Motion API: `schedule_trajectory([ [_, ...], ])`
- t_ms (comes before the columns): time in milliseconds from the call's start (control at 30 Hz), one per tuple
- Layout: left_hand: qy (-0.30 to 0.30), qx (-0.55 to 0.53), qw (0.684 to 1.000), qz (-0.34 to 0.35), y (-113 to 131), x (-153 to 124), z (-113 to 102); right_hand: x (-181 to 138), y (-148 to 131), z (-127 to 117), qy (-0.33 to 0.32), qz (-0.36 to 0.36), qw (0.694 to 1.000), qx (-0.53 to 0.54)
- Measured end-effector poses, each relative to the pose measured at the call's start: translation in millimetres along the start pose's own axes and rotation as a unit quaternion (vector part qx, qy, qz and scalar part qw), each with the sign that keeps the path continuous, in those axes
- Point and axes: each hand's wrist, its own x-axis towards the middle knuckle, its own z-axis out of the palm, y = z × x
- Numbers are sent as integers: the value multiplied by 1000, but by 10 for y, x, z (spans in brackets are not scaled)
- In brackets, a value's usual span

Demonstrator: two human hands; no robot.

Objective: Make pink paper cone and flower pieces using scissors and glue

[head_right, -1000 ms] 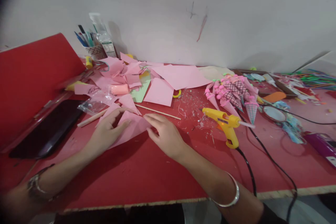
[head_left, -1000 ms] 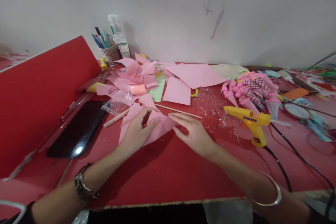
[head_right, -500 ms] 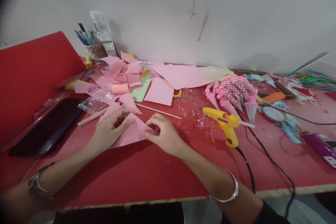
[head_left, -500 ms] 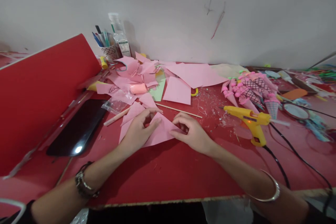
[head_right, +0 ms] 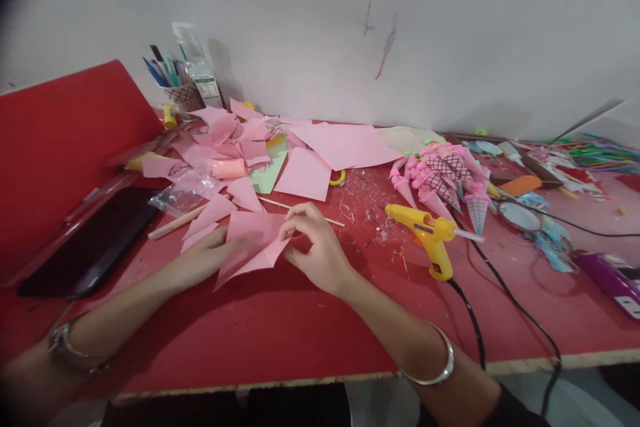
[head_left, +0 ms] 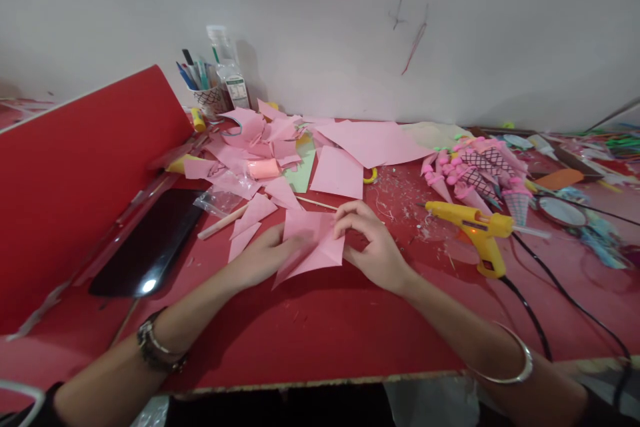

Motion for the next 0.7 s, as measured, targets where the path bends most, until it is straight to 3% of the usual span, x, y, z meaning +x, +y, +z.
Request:
schedule_trajectory([
  [133,52,-42,996,-65,-47,8,5,-7,0,-1,5,-16,1000,-9],
  [300,95,-202,969,-109,-72,63,12,-21,9,-13,-7,-7,999,-53],
  [400,99,-268,952,-113,-33,76,16,-30,3,-9,-17,11,996,-83],
  [533,131,-266,951,-87,3,71,34,-41,9,6,-17,33,994,-99],
  [700,135,-335,925,-123,28,53,55,-42,29,12,9,26,994,-106],
])
